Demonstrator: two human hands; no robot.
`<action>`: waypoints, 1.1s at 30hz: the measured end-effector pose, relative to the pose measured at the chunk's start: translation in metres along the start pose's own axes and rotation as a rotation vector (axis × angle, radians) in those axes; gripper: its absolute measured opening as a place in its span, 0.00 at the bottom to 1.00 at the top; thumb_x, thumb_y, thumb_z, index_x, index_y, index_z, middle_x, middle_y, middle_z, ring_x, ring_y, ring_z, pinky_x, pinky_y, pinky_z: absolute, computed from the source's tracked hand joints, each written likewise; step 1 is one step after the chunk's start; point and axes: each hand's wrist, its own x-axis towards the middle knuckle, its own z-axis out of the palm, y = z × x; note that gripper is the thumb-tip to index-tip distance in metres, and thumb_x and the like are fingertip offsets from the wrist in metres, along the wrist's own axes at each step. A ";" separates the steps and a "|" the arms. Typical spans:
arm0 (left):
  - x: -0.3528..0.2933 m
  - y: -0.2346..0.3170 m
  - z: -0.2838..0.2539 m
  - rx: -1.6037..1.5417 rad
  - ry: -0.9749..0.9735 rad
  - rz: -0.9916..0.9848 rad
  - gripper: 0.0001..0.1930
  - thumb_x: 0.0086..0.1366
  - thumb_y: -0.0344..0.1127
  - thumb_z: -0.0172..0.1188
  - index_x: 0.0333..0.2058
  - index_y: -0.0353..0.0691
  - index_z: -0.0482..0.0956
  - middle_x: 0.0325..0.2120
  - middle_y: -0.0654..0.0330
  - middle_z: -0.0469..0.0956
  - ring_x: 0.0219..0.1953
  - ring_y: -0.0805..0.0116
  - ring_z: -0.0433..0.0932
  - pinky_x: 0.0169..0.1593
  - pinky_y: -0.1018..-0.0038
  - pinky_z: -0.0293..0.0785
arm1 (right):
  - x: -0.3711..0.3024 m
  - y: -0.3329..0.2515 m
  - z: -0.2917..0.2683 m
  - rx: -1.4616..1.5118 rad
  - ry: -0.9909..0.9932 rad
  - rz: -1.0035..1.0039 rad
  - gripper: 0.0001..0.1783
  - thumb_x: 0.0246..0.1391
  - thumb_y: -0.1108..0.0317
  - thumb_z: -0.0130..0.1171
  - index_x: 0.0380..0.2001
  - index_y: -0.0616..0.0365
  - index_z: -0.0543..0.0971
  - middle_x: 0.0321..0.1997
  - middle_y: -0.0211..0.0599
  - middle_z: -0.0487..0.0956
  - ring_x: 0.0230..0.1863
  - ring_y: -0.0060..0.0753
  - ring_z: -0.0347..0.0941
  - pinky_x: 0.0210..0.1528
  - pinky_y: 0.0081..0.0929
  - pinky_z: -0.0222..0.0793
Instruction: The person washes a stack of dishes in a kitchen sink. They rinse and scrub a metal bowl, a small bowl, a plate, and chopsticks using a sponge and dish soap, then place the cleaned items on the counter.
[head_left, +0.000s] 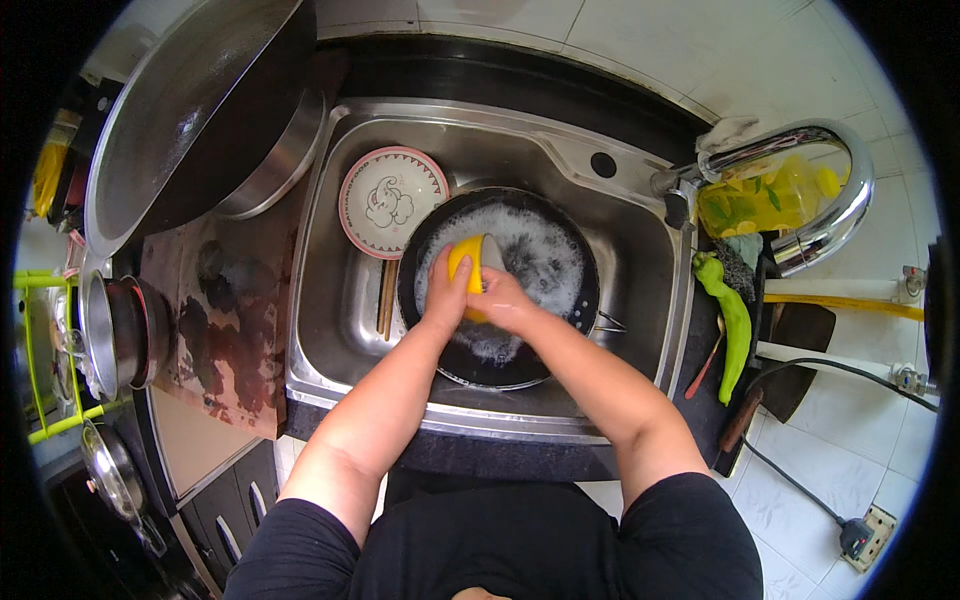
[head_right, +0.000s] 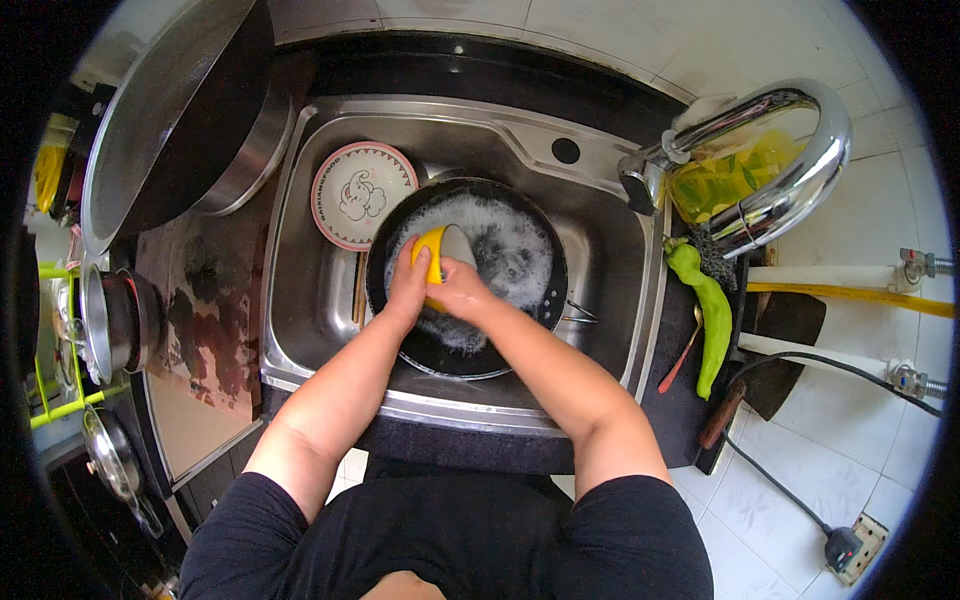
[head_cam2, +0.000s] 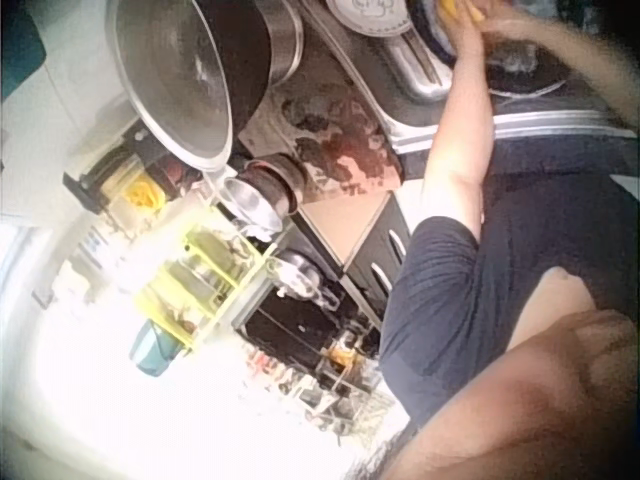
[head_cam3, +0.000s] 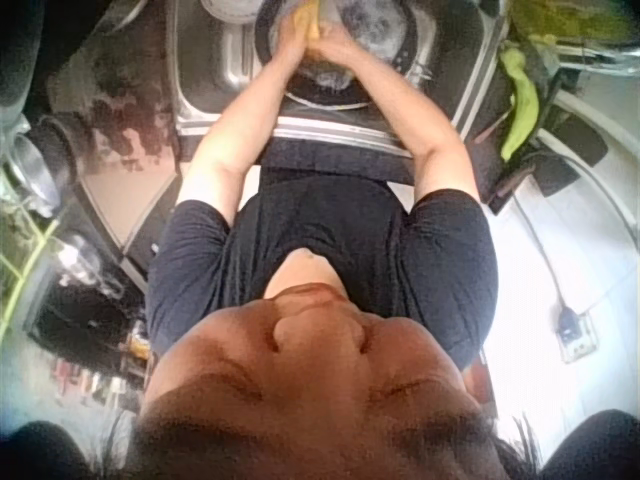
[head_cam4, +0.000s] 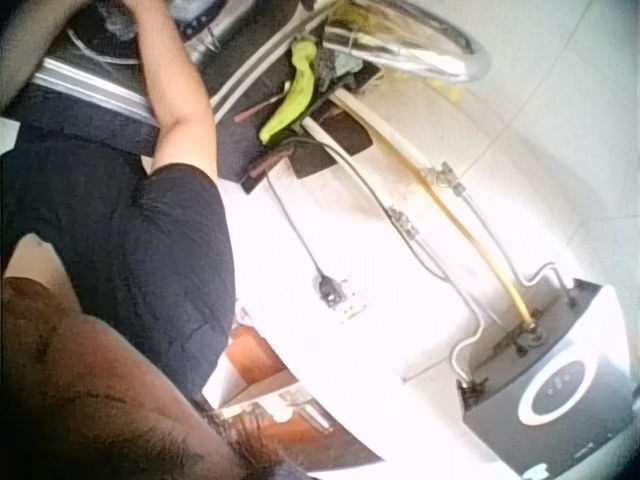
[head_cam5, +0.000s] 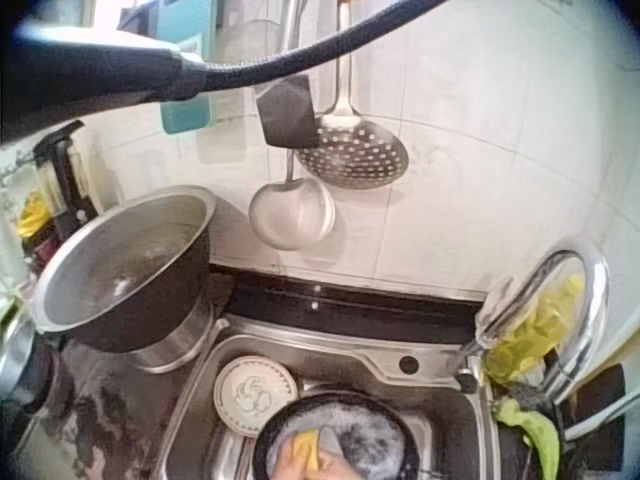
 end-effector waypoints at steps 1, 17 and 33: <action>-0.002 0.014 -0.002 0.063 0.017 0.087 0.26 0.62 0.48 0.49 0.49 0.31 0.66 0.45 0.51 0.70 0.48 0.63 0.68 0.52 0.72 0.62 | -0.006 -0.008 -0.010 0.295 -0.090 0.086 0.16 0.44 0.73 0.59 0.40 0.60 0.74 0.38 0.37 0.78 0.38 0.29 0.74 0.42 0.23 0.67; 0.000 0.044 -0.023 -1.168 -0.402 -0.300 0.24 0.55 0.39 0.60 0.49 0.37 0.66 0.45 0.55 0.72 0.47 0.60 0.72 0.52 0.63 0.66 | 0.022 0.061 -0.068 -0.089 0.491 0.074 0.21 0.50 0.55 0.56 0.44 0.56 0.72 0.44 0.36 0.74 0.40 0.40 0.70 0.43 0.35 0.66; -0.008 0.048 -0.015 -0.501 -0.460 -0.342 0.19 0.54 0.26 0.58 0.45 0.34 0.69 0.38 0.59 0.75 0.40 0.69 0.75 0.46 0.74 0.70 | 0.055 0.029 -0.051 0.559 0.348 0.245 0.18 0.50 0.64 0.56 0.46 0.54 0.73 0.49 0.33 0.73 0.50 0.33 0.67 0.50 0.25 0.60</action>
